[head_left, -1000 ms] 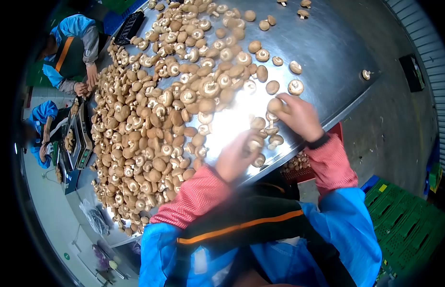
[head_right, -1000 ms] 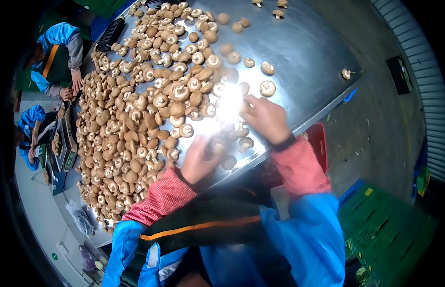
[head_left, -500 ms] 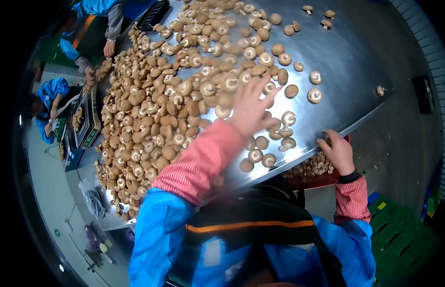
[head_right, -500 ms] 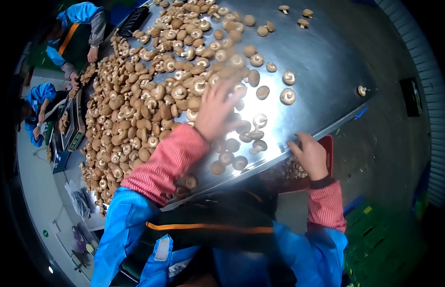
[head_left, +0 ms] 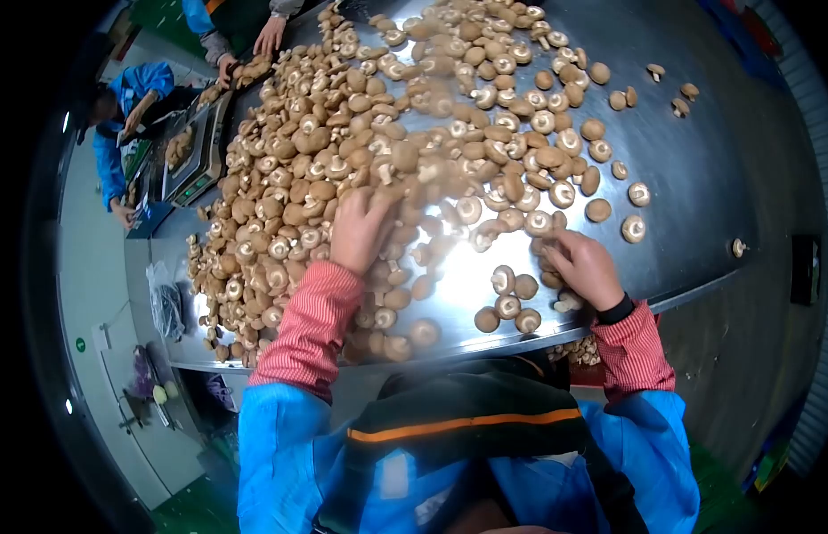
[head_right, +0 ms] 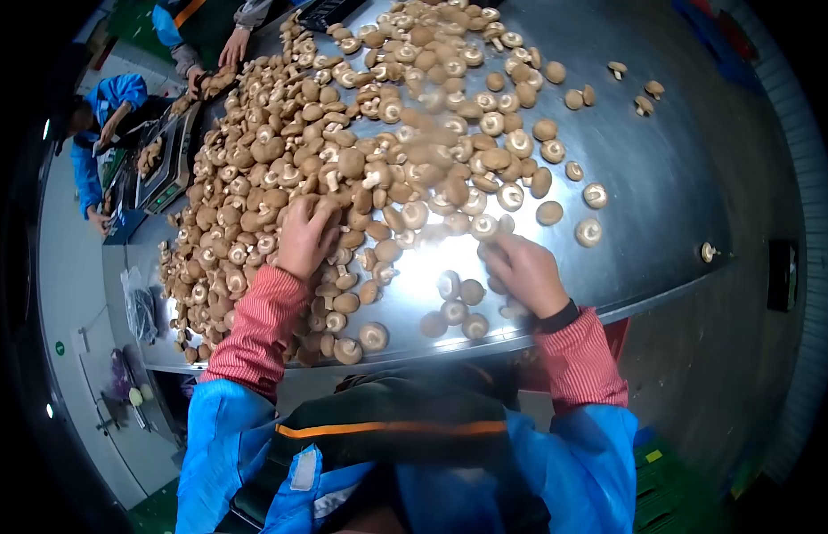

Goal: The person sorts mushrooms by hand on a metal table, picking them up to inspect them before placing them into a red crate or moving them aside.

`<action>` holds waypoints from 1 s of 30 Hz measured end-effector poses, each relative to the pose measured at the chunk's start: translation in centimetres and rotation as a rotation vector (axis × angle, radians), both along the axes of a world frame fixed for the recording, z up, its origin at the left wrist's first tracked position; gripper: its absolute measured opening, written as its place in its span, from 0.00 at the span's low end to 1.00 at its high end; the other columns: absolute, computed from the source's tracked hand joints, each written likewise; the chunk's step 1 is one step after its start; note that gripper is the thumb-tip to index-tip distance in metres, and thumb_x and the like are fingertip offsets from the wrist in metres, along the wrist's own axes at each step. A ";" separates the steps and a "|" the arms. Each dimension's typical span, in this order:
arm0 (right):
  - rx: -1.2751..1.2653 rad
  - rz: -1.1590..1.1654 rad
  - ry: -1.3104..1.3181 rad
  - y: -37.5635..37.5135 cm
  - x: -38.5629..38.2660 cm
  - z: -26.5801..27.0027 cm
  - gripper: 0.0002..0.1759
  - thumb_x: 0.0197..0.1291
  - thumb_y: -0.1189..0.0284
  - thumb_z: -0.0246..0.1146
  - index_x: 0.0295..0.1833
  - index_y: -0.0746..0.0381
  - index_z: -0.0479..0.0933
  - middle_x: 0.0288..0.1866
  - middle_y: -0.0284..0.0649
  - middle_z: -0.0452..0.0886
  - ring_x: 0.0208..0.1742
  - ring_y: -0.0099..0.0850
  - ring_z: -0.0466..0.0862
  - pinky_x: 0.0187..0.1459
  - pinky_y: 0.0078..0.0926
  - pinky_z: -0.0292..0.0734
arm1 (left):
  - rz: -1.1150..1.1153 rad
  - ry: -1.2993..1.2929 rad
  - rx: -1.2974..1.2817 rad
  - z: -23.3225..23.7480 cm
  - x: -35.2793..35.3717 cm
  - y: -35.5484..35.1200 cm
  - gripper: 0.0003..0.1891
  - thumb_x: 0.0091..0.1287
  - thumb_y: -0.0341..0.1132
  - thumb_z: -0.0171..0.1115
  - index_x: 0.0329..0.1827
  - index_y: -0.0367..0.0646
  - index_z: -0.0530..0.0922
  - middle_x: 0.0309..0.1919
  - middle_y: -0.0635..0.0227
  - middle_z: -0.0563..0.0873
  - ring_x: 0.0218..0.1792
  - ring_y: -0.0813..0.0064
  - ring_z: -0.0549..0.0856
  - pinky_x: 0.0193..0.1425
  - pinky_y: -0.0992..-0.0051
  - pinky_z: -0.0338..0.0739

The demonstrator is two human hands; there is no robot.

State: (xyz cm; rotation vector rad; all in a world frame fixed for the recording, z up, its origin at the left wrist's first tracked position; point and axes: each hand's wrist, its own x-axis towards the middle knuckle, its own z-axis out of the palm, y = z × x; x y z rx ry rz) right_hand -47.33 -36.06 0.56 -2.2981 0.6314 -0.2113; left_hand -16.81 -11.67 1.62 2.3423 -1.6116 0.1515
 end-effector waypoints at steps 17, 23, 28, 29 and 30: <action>-0.588 0.206 0.071 12.4 15.4 -3.3 0.37 0.57 0.47 0.69 0.71 0.48 0.74 0.59 0.44 0.76 0.65 0.46 0.74 0.64 0.67 0.65 | 0.457 0.442 -0.344 1.7 -7.3 12.8 0.22 0.57 0.23 0.70 0.57 0.39 0.80 0.52 0.60 0.78 0.55 0.61 0.78 0.62 0.66 0.73; -0.266 0.443 0.115 18.7 11.3 -3.6 0.35 0.60 0.52 0.70 0.73 0.45 0.73 0.46 0.44 0.75 0.48 0.42 0.78 0.46 0.54 0.72 | 0.415 0.491 -0.340 2.5 -7.8 12.8 0.23 0.58 0.22 0.70 0.59 0.40 0.80 0.54 0.58 0.77 0.57 0.58 0.78 0.64 0.64 0.73; -0.339 0.172 -0.070 10.4 11.3 -0.7 0.19 0.57 0.70 0.65 0.55 0.55 0.76 0.41 0.49 0.77 0.42 0.47 0.81 0.40 0.43 0.77 | 0.443 0.592 -0.364 2.0 -8.0 13.5 0.23 0.59 0.22 0.69 0.60 0.40 0.80 0.57 0.57 0.77 0.60 0.59 0.78 0.67 0.65 0.73; -0.463 0.046 -0.084 7.8 11.8 -0.1 0.10 0.56 0.75 0.62 0.45 0.58 0.79 0.41 0.49 0.78 0.42 0.47 0.82 0.40 0.41 0.78 | 0.463 0.638 -0.380 1.9 -8.2 13.6 0.22 0.61 0.23 0.68 0.61 0.39 0.80 0.58 0.57 0.77 0.61 0.60 0.78 0.67 0.66 0.73; -0.518 -0.002 -0.044 4.9 12.2 0.8 0.12 0.56 0.77 0.61 0.46 0.58 0.80 0.42 0.47 0.78 0.43 0.46 0.82 0.40 0.41 0.78 | 0.487 0.682 -0.396 1.8 -8.3 13.8 0.22 0.62 0.23 0.67 0.61 0.39 0.79 0.59 0.57 0.78 0.62 0.61 0.78 0.68 0.66 0.72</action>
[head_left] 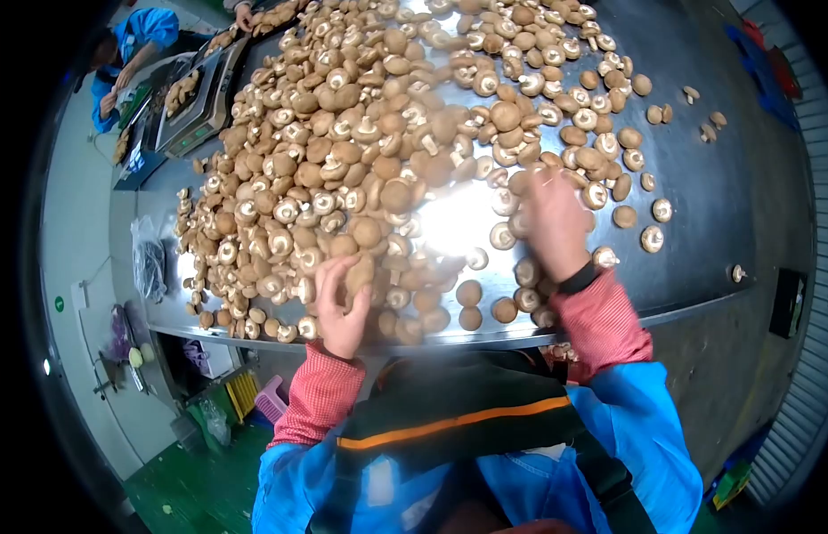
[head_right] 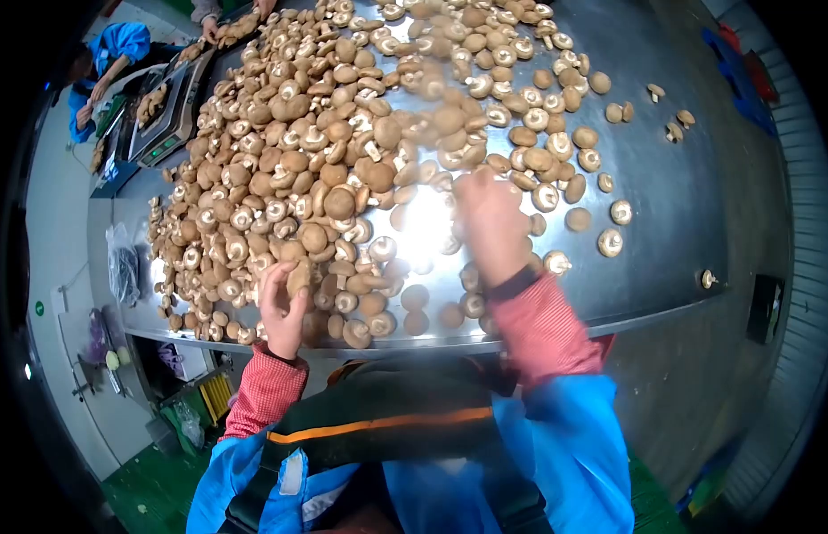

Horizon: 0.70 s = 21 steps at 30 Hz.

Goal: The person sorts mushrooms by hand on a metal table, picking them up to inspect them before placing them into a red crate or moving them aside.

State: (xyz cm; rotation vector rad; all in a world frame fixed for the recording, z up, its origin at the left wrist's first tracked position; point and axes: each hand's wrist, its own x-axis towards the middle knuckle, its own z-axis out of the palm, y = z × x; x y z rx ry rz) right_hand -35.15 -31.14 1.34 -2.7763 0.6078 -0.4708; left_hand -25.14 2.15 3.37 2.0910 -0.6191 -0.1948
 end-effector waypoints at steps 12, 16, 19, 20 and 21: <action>1.205 -0.010 -0.093 -4.7 -0.3 -2.1 0.14 0.70 0.68 0.59 0.57 0.61 0.78 0.45 0.41 0.85 0.43 0.33 0.89 0.38 0.32 0.85 | 0.137 0.858 -0.431 -0.4 -2.3 -0.3 0.22 0.78 0.39 0.54 0.73 0.44 0.69 0.64 0.65 0.81 0.57 0.71 0.83 0.55 0.70 0.81; 2.128 0.241 -0.125 -0.4 0.8 -3.0 0.21 0.72 0.64 0.56 0.66 0.63 0.73 0.51 0.45 0.82 0.43 0.36 0.89 0.32 0.24 0.87 | 0.142 1.090 -0.616 -0.5 -2.5 -0.9 0.24 0.79 0.48 0.51 0.72 0.45 0.69 0.61 0.65 0.82 0.55 0.69 0.85 0.52 0.68 0.83; 1.248 0.368 -0.002 3.7 4.6 -3.4 0.18 0.68 0.65 0.63 0.59 0.60 0.76 0.41 0.43 0.85 0.41 0.34 0.89 0.27 0.28 0.81 | 0.180 1.156 -0.647 -1.0 -3.1 -1.0 0.23 0.79 0.52 0.52 0.68 0.46 0.71 0.55 0.64 0.84 0.51 0.68 0.86 0.49 0.68 0.84; 0.867 0.347 -0.047 5.4 5.8 -3.1 0.17 0.66 0.65 0.66 0.58 0.60 0.77 0.38 0.44 0.85 0.40 0.34 0.89 0.27 0.31 0.80 | 0.151 1.171 -0.648 -1.0 -3.1 -1.1 0.21 0.79 0.52 0.53 0.64 0.48 0.72 0.49 0.64 0.85 0.47 0.67 0.87 0.48 0.68 0.86; 0.408 0.362 -0.209 6.9 6.7 -3.0 0.18 0.63 0.66 0.68 0.56 0.59 0.77 0.35 0.46 0.85 0.37 0.36 0.89 0.28 0.34 0.79 | 0.148 1.180 -0.639 -0.9 -3.2 -1.2 0.20 0.79 0.51 0.54 0.63 0.48 0.72 0.48 0.63 0.85 0.46 0.67 0.87 0.48 0.68 0.86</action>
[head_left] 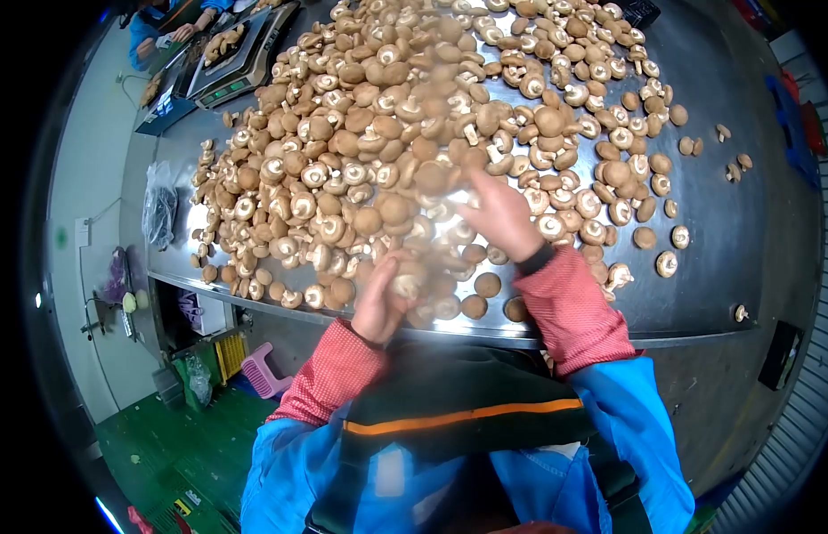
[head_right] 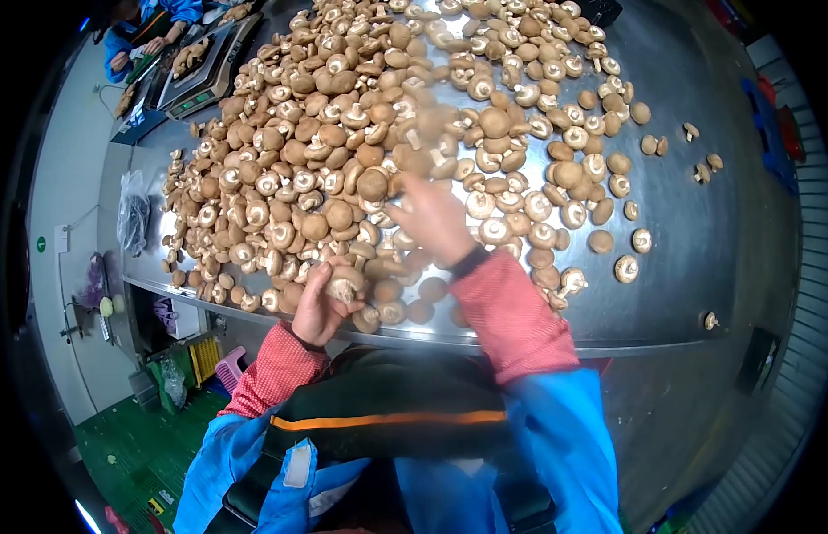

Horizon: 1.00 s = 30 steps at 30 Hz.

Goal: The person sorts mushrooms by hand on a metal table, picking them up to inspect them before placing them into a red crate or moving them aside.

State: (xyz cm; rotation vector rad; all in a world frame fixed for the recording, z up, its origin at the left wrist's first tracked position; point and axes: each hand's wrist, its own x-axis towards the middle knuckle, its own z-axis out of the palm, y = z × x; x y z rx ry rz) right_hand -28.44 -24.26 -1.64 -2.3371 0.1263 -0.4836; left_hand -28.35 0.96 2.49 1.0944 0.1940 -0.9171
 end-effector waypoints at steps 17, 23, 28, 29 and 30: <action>2.177 0.306 0.347 0.3 -14.8 -4.3 0.27 0.79 0.60 0.53 0.78 0.59 0.66 0.73 0.43 0.74 0.72 0.36 0.75 0.70 0.35 0.75 | -0.747 -1.135 0.199 2.6 -2.3 -7.4 0.35 0.64 0.25 0.65 0.76 0.41 0.66 0.74 0.50 0.66 0.75 0.49 0.68 0.77 0.58 0.66; 2.067 -0.141 0.123 -0.7 -28.9 -1.9 0.32 0.75 0.53 0.53 0.76 0.62 0.66 0.72 0.48 0.75 0.69 0.39 0.79 0.62 0.37 0.81 | -1.162 -1.258 -0.344 1.3 -8.4 -14.1 0.40 0.67 0.33 0.69 0.80 0.37 0.59 0.80 0.47 0.57 0.78 0.46 0.64 0.82 0.56 0.62; 1.841 -0.538 0.306 -2.4 -44.7 -3.2 0.33 0.75 0.45 0.52 0.72 0.58 0.70 0.62 0.48 0.83 0.55 0.42 0.87 0.54 0.40 0.85 | -1.277 -1.283 -0.584 -1.7 -12.1 -16.4 0.34 0.72 0.42 0.66 0.77 0.37 0.66 0.76 0.48 0.68 0.77 0.49 0.67 0.80 0.57 0.64; 1.750 -0.597 0.437 -2.9 -46.5 -3.6 0.38 0.75 0.40 0.51 0.73 0.61 0.69 0.56 0.52 0.86 0.50 0.46 0.89 0.50 0.42 0.85 | -1.277 -1.317 -0.449 -0.8 -10.6 -17.3 0.29 0.72 0.41 0.66 0.72 0.37 0.71 0.69 0.51 0.75 0.72 0.52 0.73 0.75 0.58 0.70; 1.225 -0.729 0.766 -2.9 -47.7 -4.4 0.40 0.74 0.38 0.51 0.74 0.61 0.68 0.55 0.54 0.86 0.48 0.48 0.89 0.48 0.44 0.85 | -0.991 -1.408 -0.272 -1.9 -9.5 -17.0 0.26 0.70 0.36 0.66 0.68 0.38 0.73 0.63 0.51 0.78 0.66 0.52 0.77 0.70 0.58 0.74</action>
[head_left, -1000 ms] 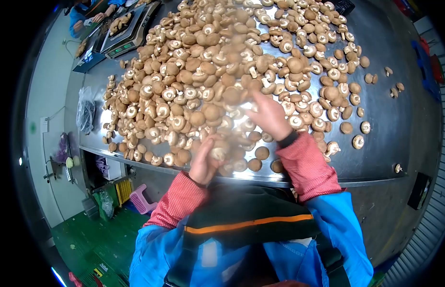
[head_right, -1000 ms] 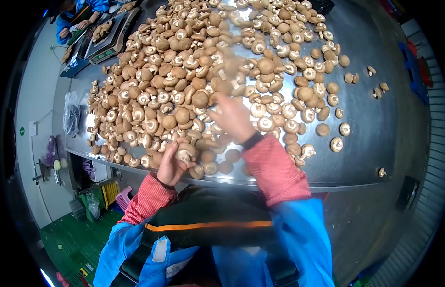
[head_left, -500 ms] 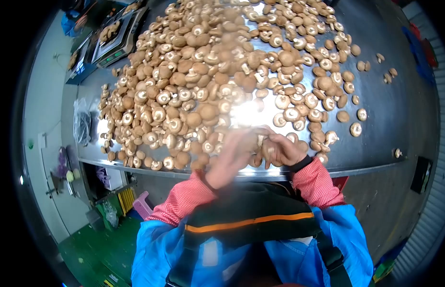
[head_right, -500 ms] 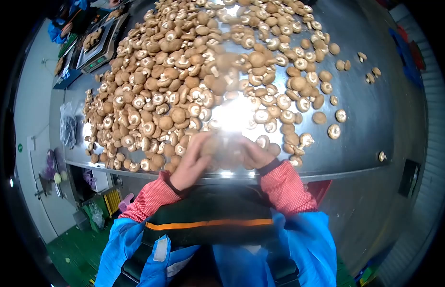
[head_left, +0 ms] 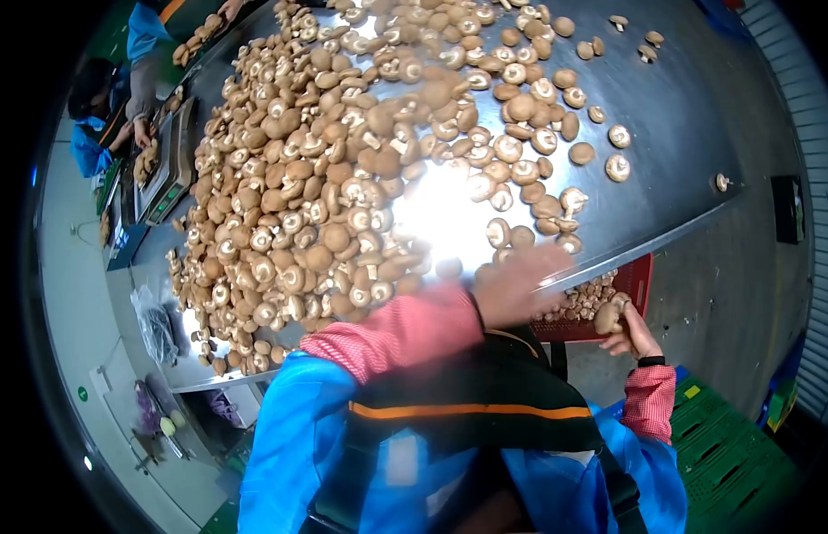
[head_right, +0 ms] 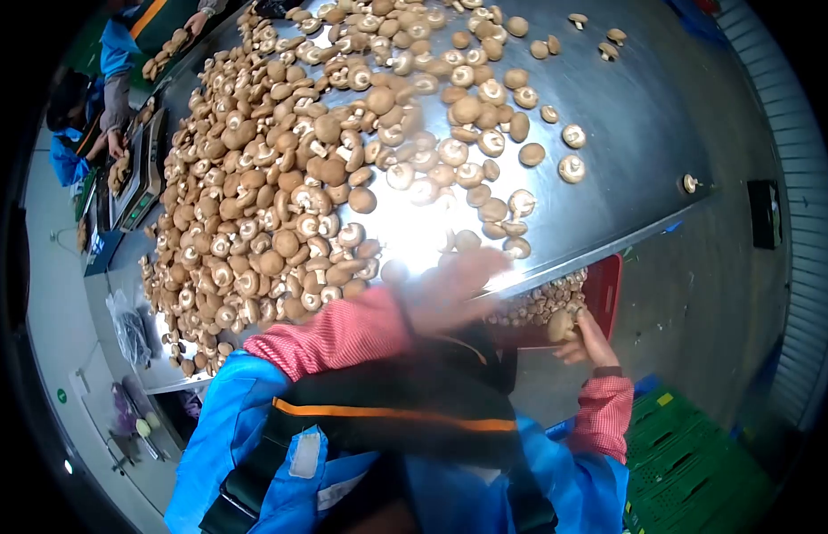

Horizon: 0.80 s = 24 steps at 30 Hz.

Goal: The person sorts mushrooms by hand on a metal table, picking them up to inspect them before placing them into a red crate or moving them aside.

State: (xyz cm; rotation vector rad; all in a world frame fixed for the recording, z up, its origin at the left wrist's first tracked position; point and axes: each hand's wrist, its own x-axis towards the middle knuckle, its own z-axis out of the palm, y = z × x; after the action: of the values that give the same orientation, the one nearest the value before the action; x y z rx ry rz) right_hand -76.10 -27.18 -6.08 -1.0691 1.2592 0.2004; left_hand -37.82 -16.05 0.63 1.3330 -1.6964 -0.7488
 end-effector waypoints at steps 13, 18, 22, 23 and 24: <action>-1.252 0.428 -0.136 -4.5 27.0 7.7 0.21 0.63 0.64 0.70 0.59 0.59 0.78 0.45 0.48 0.84 0.43 0.48 0.86 0.43 0.41 0.82 | 0.468 -0.264 0.188 -4.1 7.7 -1.8 0.21 0.66 0.31 0.66 0.63 0.43 0.79 0.49 0.53 0.81 0.50 0.50 0.83 0.55 0.61 0.80; -1.469 0.266 -0.132 -12.5 35.6 5.5 0.34 0.58 0.60 0.73 0.69 0.58 0.72 0.50 0.51 0.82 0.48 0.53 0.84 0.48 0.48 0.81 | 0.494 0.014 0.492 -0.5 7.5 1.2 0.22 0.69 0.28 0.66 0.67 0.41 0.77 0.54 0.61 0.83 0.54 0.66 0.84 0.59 0.69 0.79; -1.480 0.651 0.278 -10.9 40.1 2.2 0.39 0.60 0.51 0.71 0.75 0.50 0.69 0.61 0.54 0.76 0.61 0.53 0.78 0.47 0.48 0.82 | 0.649 0.540 0.578 0.6 7.2 3.5 0.23 0.73 0.29 0.64 0.71 0.39 0.74 0.59 0.67 0.81 0.60 0.75 0.80 0.66 0.73 0.75; -1.582 0.733 0.263 -8.4 40.4 1.6 0.36 0.60 0.58 0.68 0.75 0.49 0.70 0.62 0.52 0.75 0.64 0.54 0.76 0.48 0.48 0.82 | 0.691 0.645 0.599 1.3 7.2 3.7 0.23 0.74 0.29 0.64 0.71 0.38 0.73 0.61 0.67 0.81 0.62 0.76 0.79 0.68 0.74 0.73; -1.690 0.811 0.250 -6.0 40.7 1.0 0.34 0.60 0.66 0.66 0.74 0.48 0.70 0.63 0.51 0.74 0.66 0.54 0.74 0.49 0.49 0.82 | 0.698 0.664 0.585 1.8 7.2 4.0 0.23 0.74 0.29 0.63 0.72 0.39 0.73 0.62 0.67 0.80 0.62 0.75 0.79 0.68 0.74 0.73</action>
State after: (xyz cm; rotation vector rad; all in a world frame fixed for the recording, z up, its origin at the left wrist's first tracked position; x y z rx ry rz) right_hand -35.44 -33.18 -5.09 -3.0679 0.9644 -0.2199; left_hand -30.66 -12.04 2.39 1.6663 -0.4370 -1.1262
